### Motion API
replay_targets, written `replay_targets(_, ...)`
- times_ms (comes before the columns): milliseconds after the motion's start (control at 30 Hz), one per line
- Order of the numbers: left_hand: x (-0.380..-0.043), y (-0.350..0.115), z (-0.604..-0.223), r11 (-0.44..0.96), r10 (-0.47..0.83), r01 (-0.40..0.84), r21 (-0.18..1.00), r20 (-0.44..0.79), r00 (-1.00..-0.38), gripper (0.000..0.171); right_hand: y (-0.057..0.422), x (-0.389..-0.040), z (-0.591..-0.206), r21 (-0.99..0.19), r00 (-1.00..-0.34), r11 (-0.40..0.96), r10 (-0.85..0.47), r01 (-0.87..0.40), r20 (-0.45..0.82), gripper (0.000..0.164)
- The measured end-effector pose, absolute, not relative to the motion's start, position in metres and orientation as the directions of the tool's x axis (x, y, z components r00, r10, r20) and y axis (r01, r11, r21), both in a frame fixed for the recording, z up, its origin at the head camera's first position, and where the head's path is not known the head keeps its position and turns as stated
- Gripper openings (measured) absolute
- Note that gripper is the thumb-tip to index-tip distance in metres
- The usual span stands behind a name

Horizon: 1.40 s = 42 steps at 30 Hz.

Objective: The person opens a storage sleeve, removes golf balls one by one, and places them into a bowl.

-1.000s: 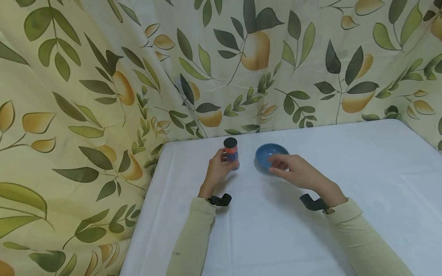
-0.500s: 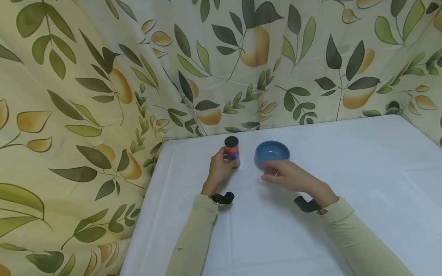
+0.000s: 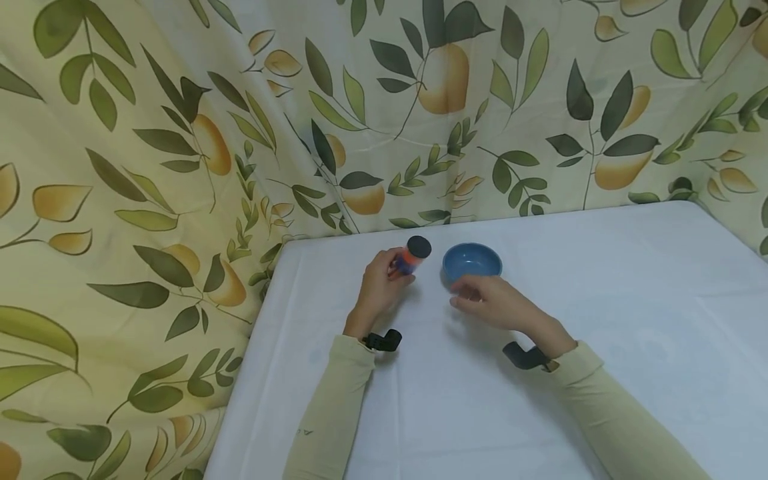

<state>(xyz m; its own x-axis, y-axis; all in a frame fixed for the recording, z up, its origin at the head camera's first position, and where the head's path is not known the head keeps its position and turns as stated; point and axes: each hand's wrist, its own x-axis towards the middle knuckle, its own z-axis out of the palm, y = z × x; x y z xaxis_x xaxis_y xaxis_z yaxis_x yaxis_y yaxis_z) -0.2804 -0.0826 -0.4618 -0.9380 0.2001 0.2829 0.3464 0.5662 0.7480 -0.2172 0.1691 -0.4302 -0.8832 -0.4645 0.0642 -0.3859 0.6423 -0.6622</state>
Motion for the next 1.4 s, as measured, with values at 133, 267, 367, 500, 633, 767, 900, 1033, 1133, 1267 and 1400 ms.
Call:
replay_targets(133,-0.280,-0.084,-0.456,0.588,0.245,0.387,0.710,0.300,-0.922,0.056,0.169,-0.219,-0.431,-0.705,-0.905,0.620,-0.419,-0.344,0.073,0.030)
replay_targets(267,-0.278,-0.086,-0.453,0.616,0.299,0.419,0.666,0.295,-0.908,0.055,0.168,-0.219,-0.431,-0.757,-0.926,0.581,-0.366,-0.300,0.086,0.037)
replay_targets(367,-0.275,-0.088,-0.451,0.641,0.342,0.447,0.624,0.289,-0.894,0.054,0.167,-0.219,-0.431,-0.782,-0.939,0.559,-0.331,-0.277,0.096,0.044)
replay_targets(500,-0.271,-0.090,-0.449,0.661,0.395,0.488,0.570,0.288,-0.872,0.053,0.165,-0.218,-0.429,-0.805,-0.947,0.536,-0.305,-0.254,0.096,0.048)
replay_targets(633,-0.266,-0.090,-0.449,0.675,0.435,0.504,0.539,0.261,-0.862,0.053,0.163,-0.218,-0.430,-0.820,-0.951,0.517,-0.293,-0.247,0.102,0.047)
replay_targets(767,-0.263,-0.089,-0.449,0.684,0.457,0.507,0.524,0.234,-0.858,0.054,0.161,-0.218,-0.432,-0.836,-0.953,0.494,-0.285,-0.238,0.103,0.044)
replay_targets(900,-0.259,-0.090,-0.449,0.700,0.476,0.506,0.503,0.199,-0.857,0.053,0.159,-0.219,-0.438,-0.844,-0.958,0.488,-0.273,-0.222,0.094,0.043)
replay_targets(1033,-0.256,-0.093,-0.449,0.713,0.500,0.511,0.479,0.163,-0.851,0.052,0.156,-0.218,-0.442,-0.834,-0.963,0.512,-0.260,-0.204,0.075,0.047)
replay_targets(1133,-0.256,-0.095,-0.450,0.723,0.519,0.527,0.446,0.153,-0.841,0.051,0.154,-0.218,-0.445,-0.824,-0.964,0.533,-0.260,-0.192,0.056,0.048)
replay_targets(1267,-0.256,-0.097,-0.454,0.736,0.538,0.536,0.413,0.125,-0.834,0.051,0.152,-0.217,-0.450,-0.815,-0.962,0.545,-0.268,-0.197,0.053,0.045)
replay_targets(1400,-0.257,-0.098,-0.458,0.721,0.565,0.553,0.419,0.108,-0.818,0.051,0.151,-0.216,-0.453,-0.813,-0.963,0.549,-0.265,-0.194,0.050,0.040)
